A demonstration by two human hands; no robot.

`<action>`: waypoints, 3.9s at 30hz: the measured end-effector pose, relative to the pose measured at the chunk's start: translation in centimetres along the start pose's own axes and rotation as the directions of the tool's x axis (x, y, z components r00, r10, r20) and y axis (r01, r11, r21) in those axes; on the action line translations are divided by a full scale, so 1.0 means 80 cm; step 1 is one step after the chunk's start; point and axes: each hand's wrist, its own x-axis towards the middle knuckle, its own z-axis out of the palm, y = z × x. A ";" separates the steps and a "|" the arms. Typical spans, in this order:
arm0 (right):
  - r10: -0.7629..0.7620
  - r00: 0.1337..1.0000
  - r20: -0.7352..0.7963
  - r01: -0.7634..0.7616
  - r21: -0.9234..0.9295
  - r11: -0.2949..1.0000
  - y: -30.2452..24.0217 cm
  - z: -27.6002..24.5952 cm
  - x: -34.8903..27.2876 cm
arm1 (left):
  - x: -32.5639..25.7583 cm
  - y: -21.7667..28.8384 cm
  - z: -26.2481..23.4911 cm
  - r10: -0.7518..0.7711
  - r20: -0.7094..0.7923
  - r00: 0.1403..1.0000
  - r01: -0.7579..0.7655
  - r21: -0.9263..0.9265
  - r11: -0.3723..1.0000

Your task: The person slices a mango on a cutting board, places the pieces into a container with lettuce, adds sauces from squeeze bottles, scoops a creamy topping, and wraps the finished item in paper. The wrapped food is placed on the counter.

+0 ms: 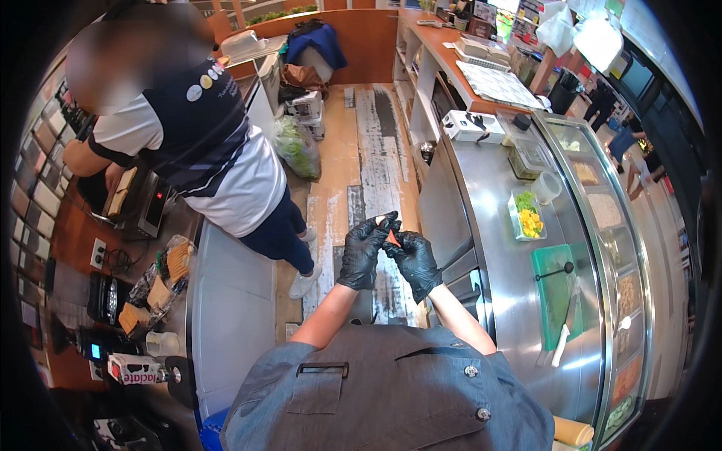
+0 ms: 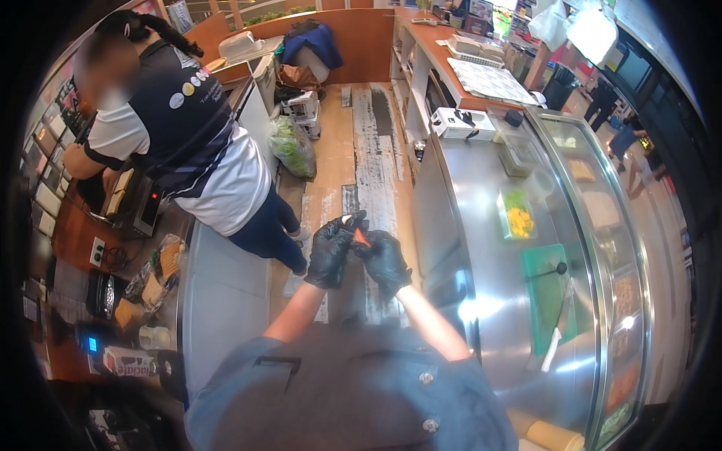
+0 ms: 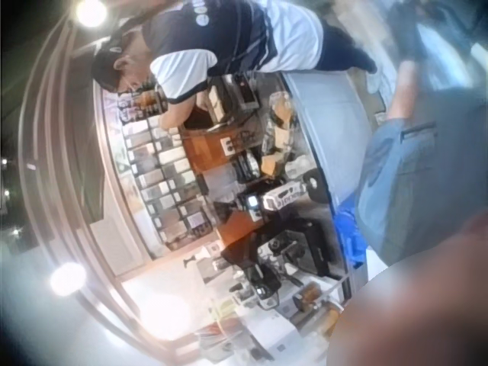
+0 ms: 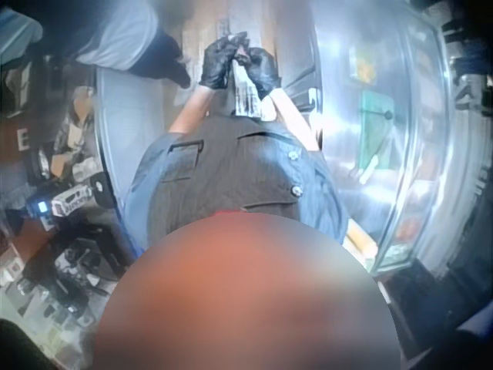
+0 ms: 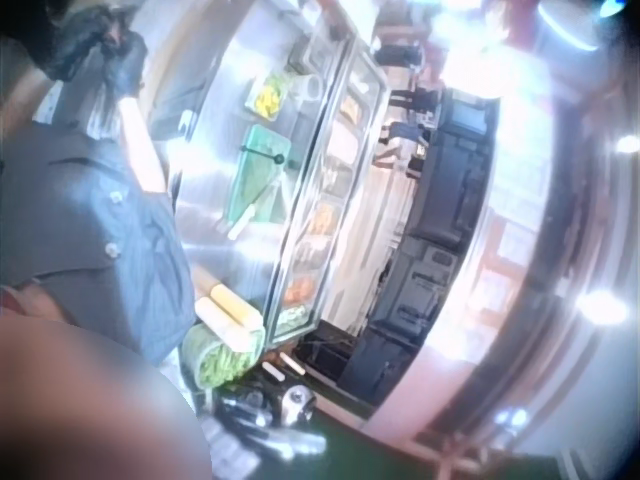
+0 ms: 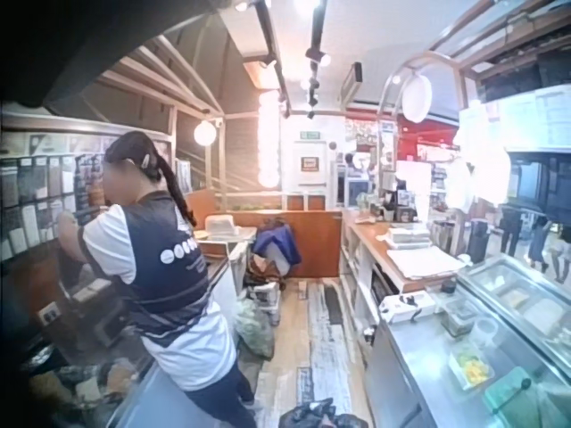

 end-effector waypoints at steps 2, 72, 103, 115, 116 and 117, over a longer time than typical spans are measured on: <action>-0.030 0.999 -0.014 0.030 -0.015 0.999 -0.001 0.004 -0.002 | 0.003 -0.007 0.001 -0.009 -0.043 0.999 0.009 -0.021 1.000; 0.019 0.940 0.340 0.120 -0.382 0.916 0.034 0.020 0.010 | -0.010 -0.099 -0.046 -0.194 -0.136 0.972 0.105 -0.487 0.867; 0.339 0.930 0.144 -0.318 -0.148 0.936 0.064 0.016 0.029 | -0.001 -0.120 -0.066 -0.176 -0.002 0.984 0.136 -0.626 0.768; 0.252 0.952 0.175 -0.109 -0.576 0.810 0.003 -0.002 0.026 | 0.007 -0.099 -0.047 -0.331 0.113 0.937 0.342 -0.494 0.799; 0.330 0.932 0.151 -0.228 -0.461 0.858 0.001 -0.004 0.025 | 0.005 -0.097 -0.044 -0.330 0.102 0.938 0.338 -0.461 0.820; 0.326 0.934 0.147 -0.269 -0.309 0.912 0.002 -0.006 0.024 | 0.004 -0.097 -0.043 -0.316 0.104 0.943 0.329 -0.434 0.839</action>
